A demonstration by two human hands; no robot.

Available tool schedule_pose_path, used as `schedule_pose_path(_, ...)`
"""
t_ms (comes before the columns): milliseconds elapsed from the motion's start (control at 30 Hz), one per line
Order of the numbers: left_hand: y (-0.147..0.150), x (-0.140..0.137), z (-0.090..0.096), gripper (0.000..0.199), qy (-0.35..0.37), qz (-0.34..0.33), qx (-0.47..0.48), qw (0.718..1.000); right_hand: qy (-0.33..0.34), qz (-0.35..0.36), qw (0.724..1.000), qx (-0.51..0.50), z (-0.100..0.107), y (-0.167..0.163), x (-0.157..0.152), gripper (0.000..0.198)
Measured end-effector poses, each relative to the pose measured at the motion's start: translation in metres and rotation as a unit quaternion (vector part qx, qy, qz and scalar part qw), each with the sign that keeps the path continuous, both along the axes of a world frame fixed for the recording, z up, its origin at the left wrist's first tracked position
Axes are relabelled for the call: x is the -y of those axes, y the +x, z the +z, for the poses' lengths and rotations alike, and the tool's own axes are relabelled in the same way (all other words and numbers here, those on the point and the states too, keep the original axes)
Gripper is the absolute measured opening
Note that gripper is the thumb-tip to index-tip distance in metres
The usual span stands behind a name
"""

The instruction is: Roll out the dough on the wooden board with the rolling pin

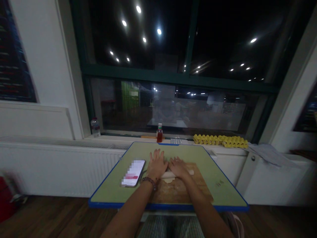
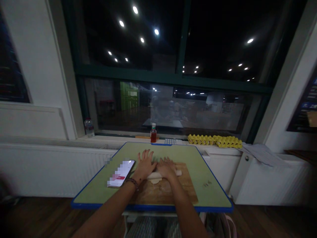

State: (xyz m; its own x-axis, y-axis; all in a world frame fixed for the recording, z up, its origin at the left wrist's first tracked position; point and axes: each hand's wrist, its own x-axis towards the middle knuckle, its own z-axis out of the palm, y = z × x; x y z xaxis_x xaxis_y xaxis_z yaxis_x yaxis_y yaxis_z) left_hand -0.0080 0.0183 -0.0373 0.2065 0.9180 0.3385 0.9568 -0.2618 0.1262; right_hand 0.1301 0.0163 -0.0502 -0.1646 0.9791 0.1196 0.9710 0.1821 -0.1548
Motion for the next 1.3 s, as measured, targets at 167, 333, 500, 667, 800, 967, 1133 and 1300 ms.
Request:
schedule_pose_path(167, -0.002, -0.02, -0.006, 0.056, 0.061, 0.008, 0.019, 0.998, 0.047, -0.135, 0.988, -0.05, 0.007, -0.003, -0.016, 0.054)
schedule_pose_path(333, -0.006, -0.031, -0.011, 0.055, 0.055, 0.052, 0.051, 0.996, 0.05, -0.165, 0.982, -0.071, 0.009, -0.005, -0.024, 0.049)
schedule_pose_path(500, -0.006, -0.034, -0.009, 0.055, 0.033, 0.056, 0.053, 0.996, 0.043, -0.17, 0.983, -0.063, 0.012, -0.007, -0.026, 0.047)
schedule_pose_path(667, -0.006, -0.036, -0.009, 0.052, 0.017, 0.063, 0.056, 0.996, 0.025, -0.155, 0.987, -0.039, 0.014, -0.006, -0.026, 0.047)
schedule_pose_path(800, -0.007, -0.036, -0.009, 0.051, 0.011, 0.057, 0.051, 0.997, -0.102, -0.066, 0.993, 0.01, 0.018, -0.004, -0.029, 0.05)
schedule_pose_path(967, -0.007, -0.035, -0.007, 0.046, 0.013, 0.06, 0.056, 0.997, -0.12, -0.053, 0.991, 0.012, 0.019, -0.004, -0.031, 0.054)
schedule_pose_path(1133, -0.006, -0.037, -0.009, 0.041, 0.013, 0.05, 0.051, 0.997, -0.088, -0.09, 0.992, 0.008, 0.015, -0.005, -0.03, 0.05)
schedule_pose_path(1300, -0.007, -0.036, -0.006, 0.033, 0.019, 0.043, 0.054, 0.997, -0.071, -0.067, 0.995, 0.019, 0.012, -0.002, -0.033, 0.045)
